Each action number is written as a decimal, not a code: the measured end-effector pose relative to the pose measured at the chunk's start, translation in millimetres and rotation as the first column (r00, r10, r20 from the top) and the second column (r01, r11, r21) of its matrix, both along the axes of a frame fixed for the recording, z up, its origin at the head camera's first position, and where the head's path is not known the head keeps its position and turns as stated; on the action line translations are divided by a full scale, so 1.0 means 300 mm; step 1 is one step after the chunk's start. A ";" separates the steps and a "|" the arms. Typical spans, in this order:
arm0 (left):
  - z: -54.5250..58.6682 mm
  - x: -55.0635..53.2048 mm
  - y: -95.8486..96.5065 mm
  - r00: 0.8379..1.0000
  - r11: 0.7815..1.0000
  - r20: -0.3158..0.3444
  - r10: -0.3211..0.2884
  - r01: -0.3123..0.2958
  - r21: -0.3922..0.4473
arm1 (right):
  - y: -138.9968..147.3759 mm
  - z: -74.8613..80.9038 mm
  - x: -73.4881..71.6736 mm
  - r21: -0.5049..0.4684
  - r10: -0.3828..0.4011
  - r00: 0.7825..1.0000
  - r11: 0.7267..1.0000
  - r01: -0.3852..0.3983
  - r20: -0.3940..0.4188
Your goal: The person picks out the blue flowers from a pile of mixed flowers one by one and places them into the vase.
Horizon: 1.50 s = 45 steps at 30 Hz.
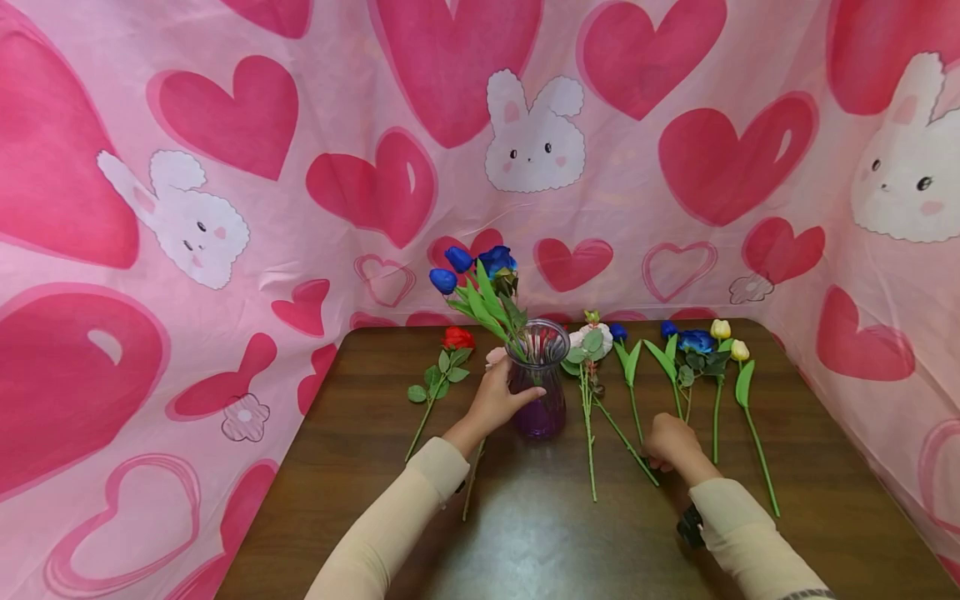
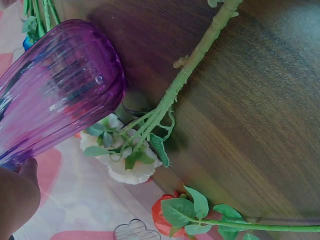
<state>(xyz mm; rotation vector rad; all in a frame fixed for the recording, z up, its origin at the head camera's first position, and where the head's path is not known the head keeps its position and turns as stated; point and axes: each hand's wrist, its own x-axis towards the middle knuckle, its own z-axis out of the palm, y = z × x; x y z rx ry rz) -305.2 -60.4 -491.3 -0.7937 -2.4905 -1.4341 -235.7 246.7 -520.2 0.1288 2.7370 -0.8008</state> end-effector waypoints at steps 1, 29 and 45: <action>0.000 0.000 0.000 1.000 1.000 0.001 0.000 0.000 -0.001 | 0.001 -0.001 0.000 -0.001 -0.003 1.000 1.000 0.003 -0.001; -0.001 0.001 -0.001 1.000 1.000 -0.009 -0.008 0.008 0.001 | 0.011 -0.027 0.024 -0.134 -0.077 0.987 0.989 0.058 -0.141; 0.007 -0.003 0.000 1.000 1.000 0.009 0.001 0.000 -0.019 | -0.007 0.006 0.020 -0.384 -0.214 0.977 0.902 0.199 0.003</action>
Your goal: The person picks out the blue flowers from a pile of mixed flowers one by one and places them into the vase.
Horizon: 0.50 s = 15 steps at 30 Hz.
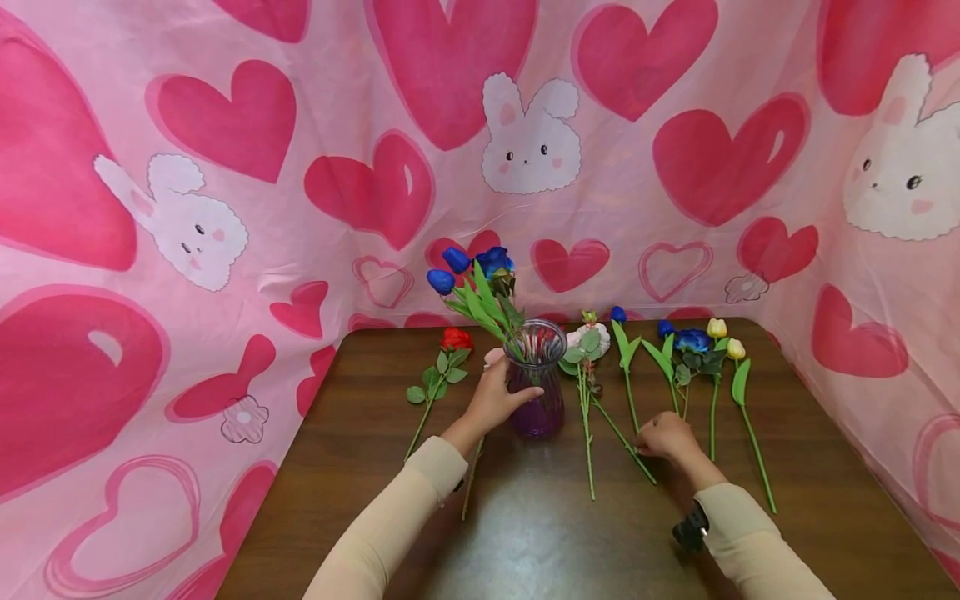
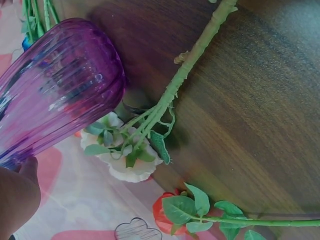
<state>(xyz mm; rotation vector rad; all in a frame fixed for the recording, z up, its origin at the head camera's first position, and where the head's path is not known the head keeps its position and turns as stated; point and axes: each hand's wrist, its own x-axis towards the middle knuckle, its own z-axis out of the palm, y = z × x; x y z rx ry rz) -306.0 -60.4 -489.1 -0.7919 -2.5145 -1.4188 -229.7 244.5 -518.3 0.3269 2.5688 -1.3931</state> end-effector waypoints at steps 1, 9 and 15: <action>0.000 -0.001 0.000 1.000 1.000 -0.001 -0.001 0.001 0.002 | -0.001 -0.001 -0.002 -0.009 -0.006 1.000 1.000 0.006 -0.002; 0.003 0.000 -0.001 1.000 1.000 -0.004 0.003 -0.003 -0.004 | -0.010 0.012 -0.008 -0.022 -0.029 0.999 0.999 0.028 -0.039; 0.007 0.004 -0.001 1.000 1.000 0.000 0.005 -0.005 -0.012 | -0.023 0.030 -0.014 0.019 -0.056 0.992 0.998 0.059 -0.110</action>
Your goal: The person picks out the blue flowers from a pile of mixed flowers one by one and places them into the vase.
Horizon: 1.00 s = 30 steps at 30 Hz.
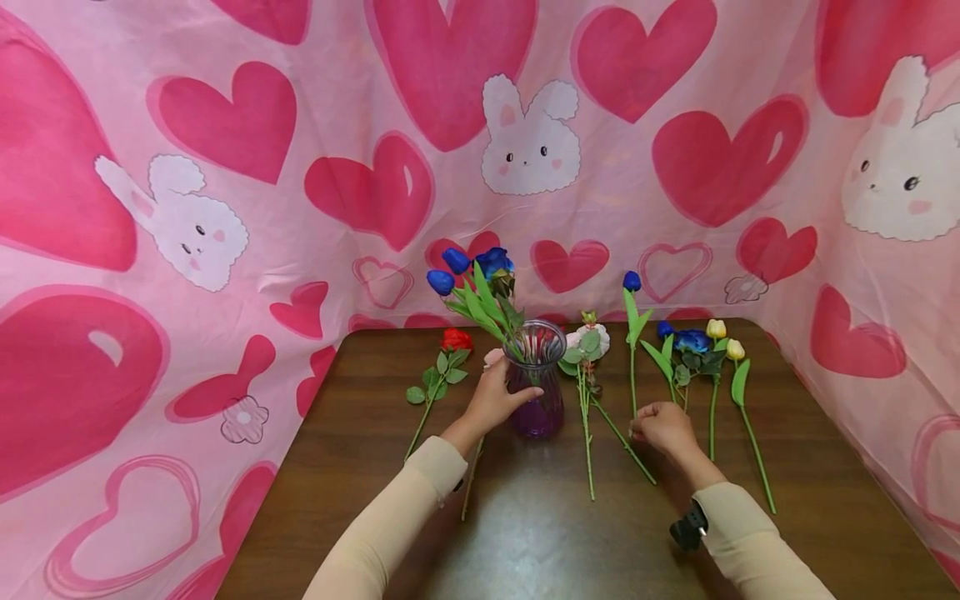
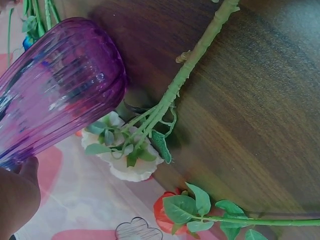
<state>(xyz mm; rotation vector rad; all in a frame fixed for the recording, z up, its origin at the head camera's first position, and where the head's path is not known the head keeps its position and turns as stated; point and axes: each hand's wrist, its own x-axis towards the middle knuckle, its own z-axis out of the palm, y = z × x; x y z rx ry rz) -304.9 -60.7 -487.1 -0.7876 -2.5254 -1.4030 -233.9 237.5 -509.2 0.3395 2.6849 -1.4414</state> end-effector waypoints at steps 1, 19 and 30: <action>0.000 0.000 0.000 1.000 1.000 -0.001 0.001 -0.001 -0.001 | -0.002 0.003 -0.002 0.006 -0.007 1.000 1.000 0.007 -0.013; 0.002 0.004 0.001 0.998 1.000 -0.057 0.003 -0.004 -0.006 | -0.065 0.117 -0.031 0.013 -0.046 0.957 0.999 0.052 -0.286; 0.004 0.002 -0.002 0.999 1.000 -0.054 -0.003 0.001 -0.022 | -0.121 0.194 -0.028 0.039 -0.042 0.917 0.997 0.062 -0.397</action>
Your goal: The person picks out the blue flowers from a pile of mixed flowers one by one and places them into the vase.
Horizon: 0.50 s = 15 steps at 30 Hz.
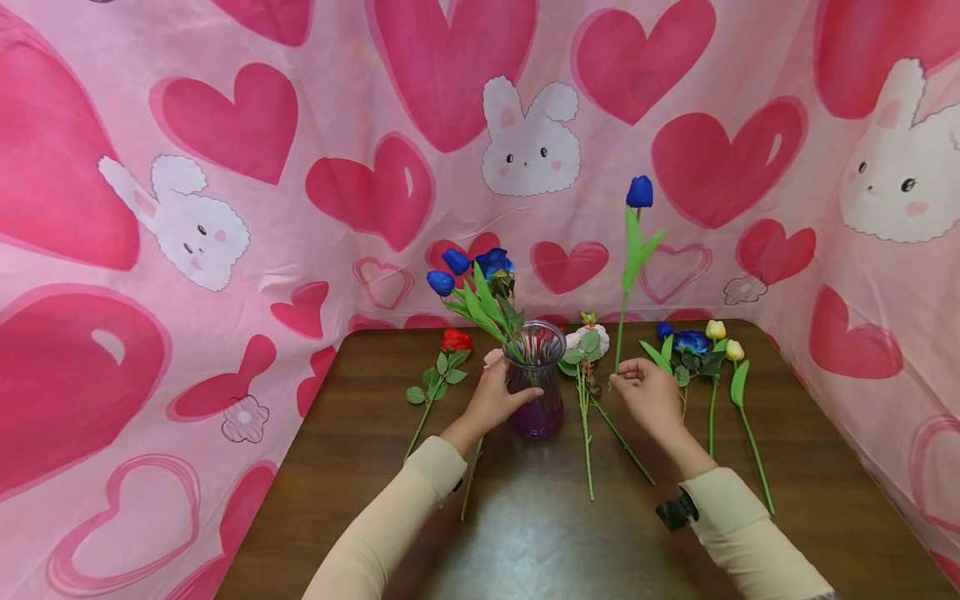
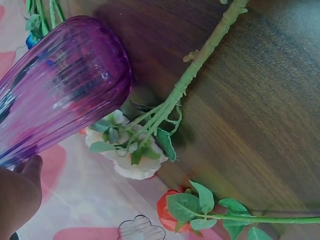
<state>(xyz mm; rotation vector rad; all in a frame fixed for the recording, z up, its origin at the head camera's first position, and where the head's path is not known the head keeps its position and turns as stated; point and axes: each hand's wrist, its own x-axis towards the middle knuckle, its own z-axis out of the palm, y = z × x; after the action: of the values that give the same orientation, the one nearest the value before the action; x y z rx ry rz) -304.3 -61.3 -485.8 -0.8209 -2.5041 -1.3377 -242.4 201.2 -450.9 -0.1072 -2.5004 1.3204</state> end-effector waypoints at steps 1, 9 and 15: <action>0.000 -0.001 -0.001 1.000 1.000 0.001 -0.003 0.003 0.000 | -0.006 0.007 0.001 0.002 0.004 1.000 1.000 -0.004 -0.016; 0.005 -0.002 -0.003 1.000 1.000 0.003 -0.019 0.019 0.005 | -0.044 0.035 -0.001 0.025 0.029 0.993 0.999 -0.027 -0.116; 0.022 0.014 -0.009 0.999 1.000 0.049 0.007 -0.008 0.024 | -0.072 0.058 0.004 0.030 0.046 0.986 0.999 -0.041 -0.158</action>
<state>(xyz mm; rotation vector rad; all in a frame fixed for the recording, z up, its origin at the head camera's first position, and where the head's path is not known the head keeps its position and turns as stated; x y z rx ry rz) -300.0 -64.1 -479.1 -0.7823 -2.5205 -1.3989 -241.2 179.6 -433.6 0.0568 -2.3981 1.2591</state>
